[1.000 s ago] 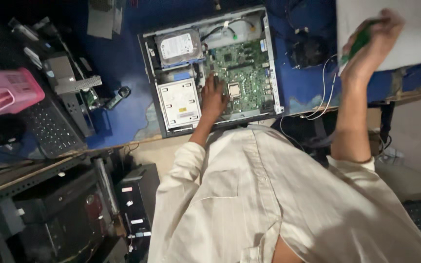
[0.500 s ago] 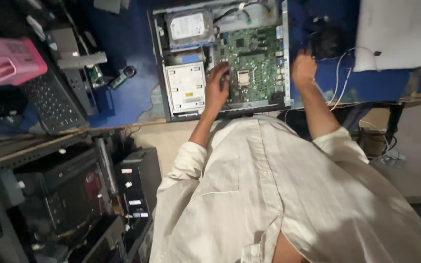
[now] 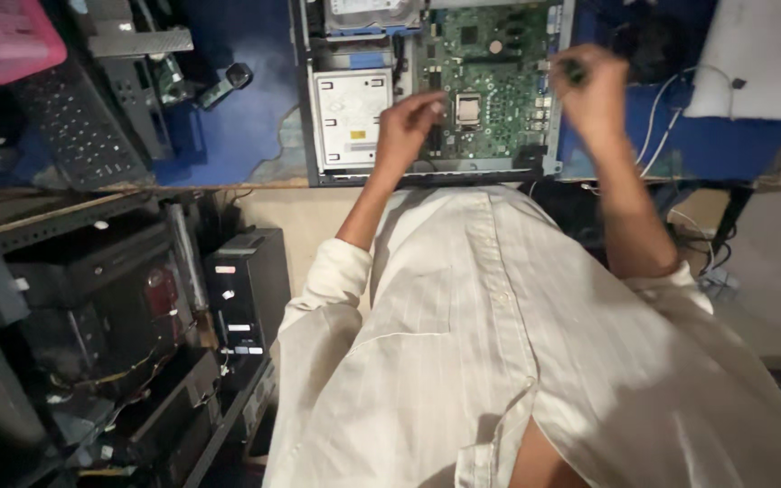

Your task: The person works on an open desktop computer case on a workbench, using a screwdriver to loosen and tighten screws on the motherboard and handling small components such as RAM and the CPU area. They briefly pick up a yellow cloth and wipe, then resume unscrewing and adjusting parts inside the case.

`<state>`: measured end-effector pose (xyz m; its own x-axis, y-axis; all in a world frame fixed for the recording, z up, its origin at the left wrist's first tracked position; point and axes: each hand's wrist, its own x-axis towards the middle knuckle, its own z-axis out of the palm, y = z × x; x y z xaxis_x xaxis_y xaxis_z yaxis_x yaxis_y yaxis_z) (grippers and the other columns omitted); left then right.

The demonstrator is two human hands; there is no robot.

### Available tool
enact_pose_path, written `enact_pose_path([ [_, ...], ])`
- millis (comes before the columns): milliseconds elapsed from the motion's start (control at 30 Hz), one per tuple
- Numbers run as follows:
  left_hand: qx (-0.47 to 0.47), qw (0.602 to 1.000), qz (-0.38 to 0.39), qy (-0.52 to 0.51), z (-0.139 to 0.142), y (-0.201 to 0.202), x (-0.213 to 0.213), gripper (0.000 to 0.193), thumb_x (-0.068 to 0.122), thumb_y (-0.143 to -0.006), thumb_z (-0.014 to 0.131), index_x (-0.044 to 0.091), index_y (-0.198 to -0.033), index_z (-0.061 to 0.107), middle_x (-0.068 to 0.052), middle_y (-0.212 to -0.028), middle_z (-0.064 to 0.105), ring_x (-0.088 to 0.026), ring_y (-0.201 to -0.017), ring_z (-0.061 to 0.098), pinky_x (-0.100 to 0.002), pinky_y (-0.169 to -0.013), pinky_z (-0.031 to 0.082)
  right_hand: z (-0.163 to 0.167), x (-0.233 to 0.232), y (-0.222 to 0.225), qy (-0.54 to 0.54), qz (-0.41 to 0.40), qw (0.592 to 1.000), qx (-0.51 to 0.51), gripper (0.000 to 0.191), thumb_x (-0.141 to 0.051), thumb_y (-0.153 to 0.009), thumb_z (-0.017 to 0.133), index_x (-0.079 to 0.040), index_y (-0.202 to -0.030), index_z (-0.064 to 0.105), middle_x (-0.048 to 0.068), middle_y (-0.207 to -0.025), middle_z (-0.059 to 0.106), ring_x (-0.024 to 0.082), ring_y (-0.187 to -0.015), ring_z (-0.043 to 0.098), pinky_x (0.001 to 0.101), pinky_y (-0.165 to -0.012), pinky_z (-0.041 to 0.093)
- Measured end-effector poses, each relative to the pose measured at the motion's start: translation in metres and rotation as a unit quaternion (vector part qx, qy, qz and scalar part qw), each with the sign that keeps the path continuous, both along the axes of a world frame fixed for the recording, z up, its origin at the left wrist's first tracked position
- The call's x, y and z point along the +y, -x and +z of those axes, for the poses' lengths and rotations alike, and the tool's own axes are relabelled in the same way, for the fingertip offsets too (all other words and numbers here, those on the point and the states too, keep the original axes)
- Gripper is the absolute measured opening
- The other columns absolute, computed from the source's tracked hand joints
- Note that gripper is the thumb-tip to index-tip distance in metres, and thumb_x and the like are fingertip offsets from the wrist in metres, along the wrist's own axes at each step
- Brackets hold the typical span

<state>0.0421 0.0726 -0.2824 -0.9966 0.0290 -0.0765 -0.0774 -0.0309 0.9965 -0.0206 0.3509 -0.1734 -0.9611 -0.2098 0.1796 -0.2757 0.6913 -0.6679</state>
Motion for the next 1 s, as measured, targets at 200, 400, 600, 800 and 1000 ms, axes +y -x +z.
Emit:
enact_pose_path([
  [200, -0.086, 0.971, -0.102, -0.201, -0.005, 0.015, 0.034, 0.036, 0.013, -0.099, 0.072, -0.002, -0.131, 0.067, -0.01, -0.112, 0.079, -0.015, -0.101, 0.075, -0.028, -0.09, 0.062, 0.005, -0.063, -0.036, -0.041, 0.093, 0.994, -0.049, 0.016, -0.009, -0.097, 0.078, 0.0, -0.109, 0.074, 0.018, -0.107, 0.073, 0.038, -0.098, 0.071, 0.0422, -0.083, 0.056],
  [400, -0.246, 0.926, -0.099, -0.27, -0.014, 0.014, 0.014, 0.036, 0.016, -0.092, 0.075, 0.0, -0.123, 0.069, -0.01, -0.107, 0.08, -0.017, -0.096, 0.077, -0.028, -0.081, 0.063, -0.01, -0.068, -0.04, -0.06, 0.168, 0.981, -0.072, 0.029, -0.01, -0.093, 0.078, -0.001, -0.12, 0.073, 0.02, -0.111, 0.073, 0.041, -0.099, 0.07, 0.0438, -0.085, 0.055],
  [600, -0.034, 0.972, -0.173, 0.158, -0.03, 0.018, 0.002, 0.017, 0.018, -0.086, 0.08, 0.01, -0.1, 0.08, -0.012, -0.092, 0.08, -0.024, -0.083, 0.076, -0.035, -0.077, 0.06, 0.003, -0.05, -0.041, 0.034, 0.106, 0.993, -0.046, 0.038, -0.005, -0.096, 0.079, -0.002, -0.133, 0.071, 0.014, -0.11, 0.073, 0.026, -0.101, 0.07, 0.0369, -0.091, 0.055],
  [800, 0.056, 0.875, -0.336, 0.345, -0.052, 0.027, 0.011, 0.013, 0.021, -0.079, 0.078, 0.009, -0.085, 0.08, -0.019, -0.093, 0.074, -0.039, -0.088, 0.071, -0.049, -0.078, 0.057, 0.026, -0.026, -0.036, 0.139, 0.055, 0.987, -0.056, 0.025, 0.0, -0.105, 0.08, 0.001, -0.129, 0.072, 0.006, -0.095, 0.067, 0.008, -0.085, 0.06, 0.0232, -0.079, 0.048],
  [1000, 0.064, 0.819, -0.402, 0.405, -0.064, 0.025, 0.028, 0.018, 0.019, -0.081, 0.072, 0.003, -0.087, 0.077, -0.024, -0.093, 0.072, -0.043, -0.086, 0.072, -0.052, -0.077, 0.057, 0.03, -0.022, -0.051, 0.169, 0.025, 0.981, -0.089, 0.026, 0.0, -0.106, 0.08, 0.001, -0.13, 0.072, 0.002, -0.091, 0.064, 0.007, -0.084, 0.056, 0.0216, -0.074, 0.045],
])
